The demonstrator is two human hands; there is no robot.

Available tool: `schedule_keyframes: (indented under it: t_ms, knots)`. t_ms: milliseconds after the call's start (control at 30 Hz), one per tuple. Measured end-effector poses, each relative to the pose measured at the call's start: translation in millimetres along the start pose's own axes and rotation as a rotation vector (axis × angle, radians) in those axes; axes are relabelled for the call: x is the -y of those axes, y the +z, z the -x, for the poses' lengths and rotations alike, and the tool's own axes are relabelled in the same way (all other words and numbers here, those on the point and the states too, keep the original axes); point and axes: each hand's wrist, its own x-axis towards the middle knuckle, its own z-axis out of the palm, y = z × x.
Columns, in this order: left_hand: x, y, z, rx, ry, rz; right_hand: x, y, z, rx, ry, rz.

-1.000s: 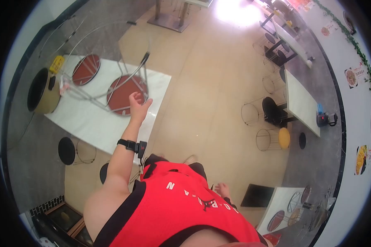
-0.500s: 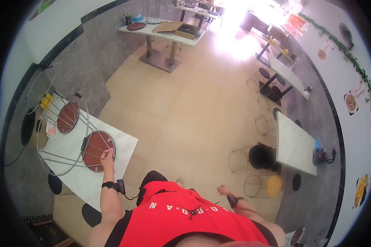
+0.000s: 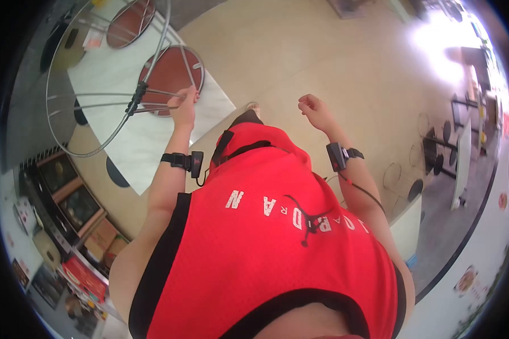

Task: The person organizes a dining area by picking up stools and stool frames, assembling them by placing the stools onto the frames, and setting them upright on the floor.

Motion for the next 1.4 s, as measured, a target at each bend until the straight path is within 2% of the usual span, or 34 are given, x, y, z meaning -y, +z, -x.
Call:
schedule_keyframes:
  t_ms: [133, 233, 300, 367, 400, 467, 533, 567, 600, 633, 700, 800, 833, 867, 933, 967, 1033, 1067, 1133, 1167, 1200, 1233, 1267, 1333, 1367, 1400]
  knots:
    - [-33, 1, 33, 0.022, -0.04, -0.031, 15, 8, -12, 0.147, -0.088, 0.212]
    - [-61, 17, 41, 0.032, -0.095, -0.067, 35, 26, -41, 0.277, -0.207, 0.195]
    - [-71, 27, 47, 0.088, -0.158, -0.093, 58, 37, -66, 0.408, -0.193, 0.19]
    - [-72, 30, 38, 0.079, -0.164, -0.085, 89, 58, -92, 0.185, -0.709, 0.319]
    - [-73, 35, 38, 0.099, -0.17, -0.07, 104, 63, -100, 0.22, -0.719, 0.311]
    - [-79, 27, 29, 0.128, -0.186, -0.028, 138, 92, -114, 0.231, -0.908, 0.503]
    - [-91, 53, 27, 0.109, -0.234, -0.03, 133, 92, -128, 0.298, -0.986, 0.482]
    - [-94, 106, 35, 0.116, -0.258, -0.028, 109, 58, -135, 0.328, -1.066, 0.472]
    - [-109, 122, 29, 0.11, -0.28, -0.012, 108, 54, -145, 0.35, -1.09, 0.468]
    - [-121, 134, 20, 0.074, -0.279, -0.009, 107, 50, -152, 0.322, -1.073, 0.462]
    - [-142, 171, -1, 0.11, -0.449, 0.051, 99, 29, -165, 0.309, -1.077, 0.438]
    - [-152, 224, -42, 0.126, -0.517, 0.045, 78, -13, -184, 0.283, -1.055, 0.528]
    - [-149, 234, -53, 0.11, -0.514, 0.05, 67, -22, -189, 0.378, -1.132, 0.449]
    - [-143, 242, -67, 0.159, -0.604, 0.058, 57, -30, -192, 0.47, -1.207, 0.37]
    - [-126, 256, -93, 0.273, -0.738, 0.079, 43, -41, -186, 0.517, -1.073, 0.164]
    - [-120, 261, -104, 0.273, -0.737, 0.07, 44, -48, -181, 0.511, -1.075, 0.156]
    - [-106, 266, -118, 0.42, -0.861, 0.12, 51, -61, -170, 0.475, -0.945, 0.158]
    - [-89, 264, -127, 0.493, -0.848, 0.168, 52, -62, -170, 0.476, -0.939, 0.15]
    - [-64, 261, -153, 0.466, -0.855, 0.146, 55, -62, -175, 0.487, -0.746, 0.105]
    - [-51, 258, -165, 0.445, -0.854, 0.13, 57, -60, -181, 0.493, -0.736, 0.096]
    - [-21, 248, -182, 0.398, -0.744, -0.14, 60, -57, -192, 0.473, -0.602, 0.157]
    - [2, 234, -190, 0.241, -0.599, -0.354, 65, -56, -206, 0.452, -0.474, 0.218]
    - [13, 218, -192, 0.08, -0.447, -0.561, 71, -55, -222, 0.549, -0.317, 0.201]
    - [-9, 171, -175, -0.214, 0.071, -0.965, 67, -41, -251, 0.569, -0.232, 0.088]
    - [8, 139, -168, -0.41, 0.1, -0.991, 60, -31, -262, 0.565, -0.185, 0.026]
    - [0, 117, -154, -0.556, 0.12, -1.035, 58, -22, -271, 0.562, -0.19, 0.023]
